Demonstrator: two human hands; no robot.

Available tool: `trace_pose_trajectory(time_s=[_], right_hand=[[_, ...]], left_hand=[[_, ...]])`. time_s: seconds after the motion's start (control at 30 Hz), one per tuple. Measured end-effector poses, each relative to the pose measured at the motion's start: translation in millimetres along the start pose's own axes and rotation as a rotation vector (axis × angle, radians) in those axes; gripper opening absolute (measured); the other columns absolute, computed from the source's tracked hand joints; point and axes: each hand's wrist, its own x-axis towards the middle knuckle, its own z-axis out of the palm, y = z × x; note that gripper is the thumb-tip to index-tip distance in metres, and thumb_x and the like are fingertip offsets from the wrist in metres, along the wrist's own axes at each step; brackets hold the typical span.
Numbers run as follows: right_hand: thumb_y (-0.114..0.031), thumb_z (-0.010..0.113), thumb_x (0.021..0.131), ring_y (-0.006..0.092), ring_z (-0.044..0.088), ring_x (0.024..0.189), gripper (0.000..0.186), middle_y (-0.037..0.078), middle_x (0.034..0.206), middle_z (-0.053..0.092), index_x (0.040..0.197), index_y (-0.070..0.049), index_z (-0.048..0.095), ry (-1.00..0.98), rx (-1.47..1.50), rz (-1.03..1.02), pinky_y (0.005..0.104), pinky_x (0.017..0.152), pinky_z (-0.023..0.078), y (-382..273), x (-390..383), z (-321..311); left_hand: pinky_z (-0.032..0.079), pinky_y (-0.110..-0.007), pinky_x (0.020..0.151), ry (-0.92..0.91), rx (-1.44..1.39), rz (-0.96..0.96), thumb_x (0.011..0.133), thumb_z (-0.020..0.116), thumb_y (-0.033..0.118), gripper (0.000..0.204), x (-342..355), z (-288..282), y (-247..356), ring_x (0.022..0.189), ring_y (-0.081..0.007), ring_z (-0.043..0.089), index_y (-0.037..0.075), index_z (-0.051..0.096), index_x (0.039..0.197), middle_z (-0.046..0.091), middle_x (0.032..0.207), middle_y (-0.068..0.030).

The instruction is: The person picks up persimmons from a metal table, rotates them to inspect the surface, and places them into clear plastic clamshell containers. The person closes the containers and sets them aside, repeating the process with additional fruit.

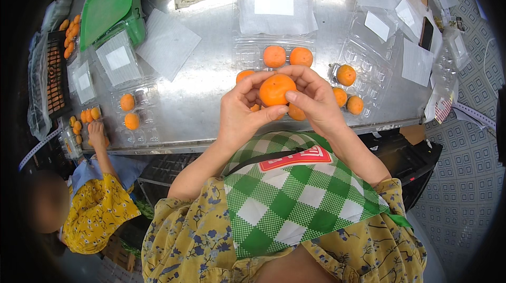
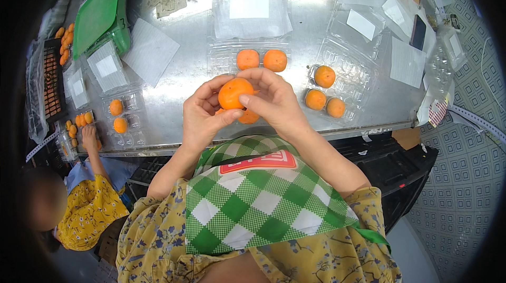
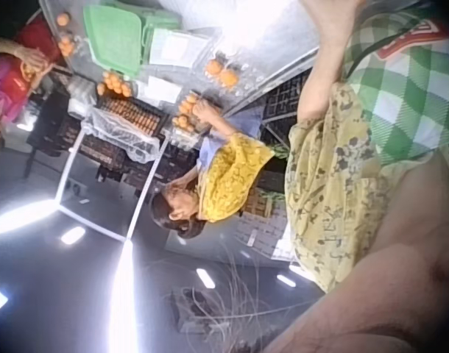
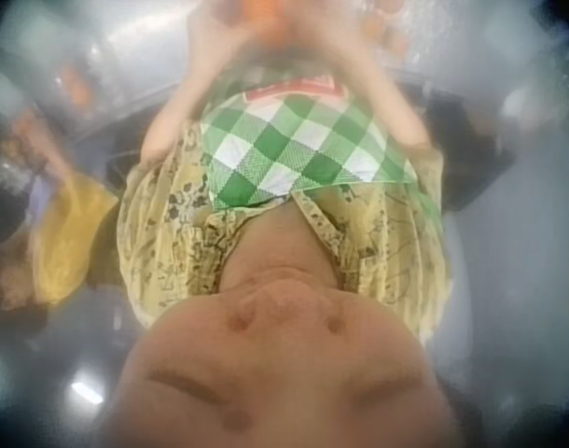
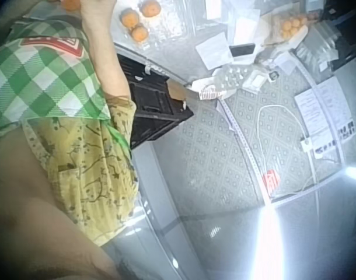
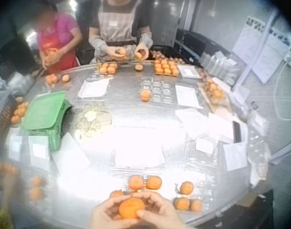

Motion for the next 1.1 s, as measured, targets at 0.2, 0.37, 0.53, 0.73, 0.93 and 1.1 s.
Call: trace_pose_trajectory(time_s=[0.2,0.37,0.53,0.73,0.93,1.1], right_hand=[[-0.006,0.063,0.083,0.0159,0.055,0.107,0.035,0.008,0.115,0.057,0.116,-0.002,0.052,-0.007,-0.039,-0.008,0.0328,0.094,0.045,2.6,1.1,-0.3],[-0.003,0.06,0.082,0.0167,0.055,0.108,0.037,0.009,0.115,0.057,0.118,-0.001,0.051,-0.038,-0.06,-0.029,0.0336,0.093,0.045,0.1,0.8,0.8],[-0.001,0.057,0.081,0.0174,0.055,0.109,0.038,0.01,0.115,0.056,0.118,-0.001,0.051,-0.053,-0.062,-0.041,0.0345,0.094,0.045,-2.6,-0.2,1.7],[-0.001,0.057,0.08,0.0177,0.055,0.11,0.039,0.009,0.115,0.056,0.119,0.0,0.05,-0.05,-0.061,-0.035,0.0349,0.095,0.044,-3.1,-0.7,2.1],[-0.002,0.06,0.077,0.0196,0.053,0.112,0.045,0.01,0.116,0.055,0.121,-0.001,0.049,-0.086,-0.151,-0.095,0.0364,0.096,0.044,-1.9,-0.5,0.6],[-0.003,0.068,0.07,0.0221,0.055,0.111,0.056,0.011,0.115,0.056,0.123,-0.002,0.049,-0.072,-0.517,-0.244,0.0351,0.096,0.044,-3.0,-0.7,1.0]], left_hand=[[0.052,-0.032,0.088,0.002,0.004,0.01,0.072,0.079,0.008,0.062,-2.3,-0.2,-0.5,0.101,-0.019,0.061,-0.004,0.049,0.125,0.061,0.113,-0.014],[0.051,-0.032,0.09,0.01,0.004,0.011,0.072,0.078,0.006,0.062,-4.1,-1.0,-2.3,0.103,-0.0195,0.061,-0.004,0.048,0.126,0.06,0.115,-0.0145],[0.05,-0.033,0.091,0.014,-0.041,0.026,0.072,0.078,0.006,0.062,-4.5,-0.1,-3.2,0.104,-0.0197,0.06,-0.004,0.048,0.126,0.06,0.115,-0.0144],[0.051,-0.031,0.088,0.013,-0.029,0.033,0.072,0.078,0.005,0.061,-4.1,0.7,-3.0,0.102,-0.0183,0.061,-0.004,0.049,0.125,0.06,0.112,-0.0134],[0.052,-0.03,0.087,0.001,-0.089,0.002,0.074,0.076,0.004,0.058,-2.9,-1.6,-3.1,0.102,-0.0178,0.061,-0.003,0.049,0.125,0.06,0.112,-0.0124],[0.05,-0.031,0.09,-0.017,-0.161,-0.005,0.078,0.072,0.003,0.054,-2.1,-3.2,-7.2,0.106,-0.018,0.059,-0.001,0.047,0.126,0.058,0.115,-0.0121]])
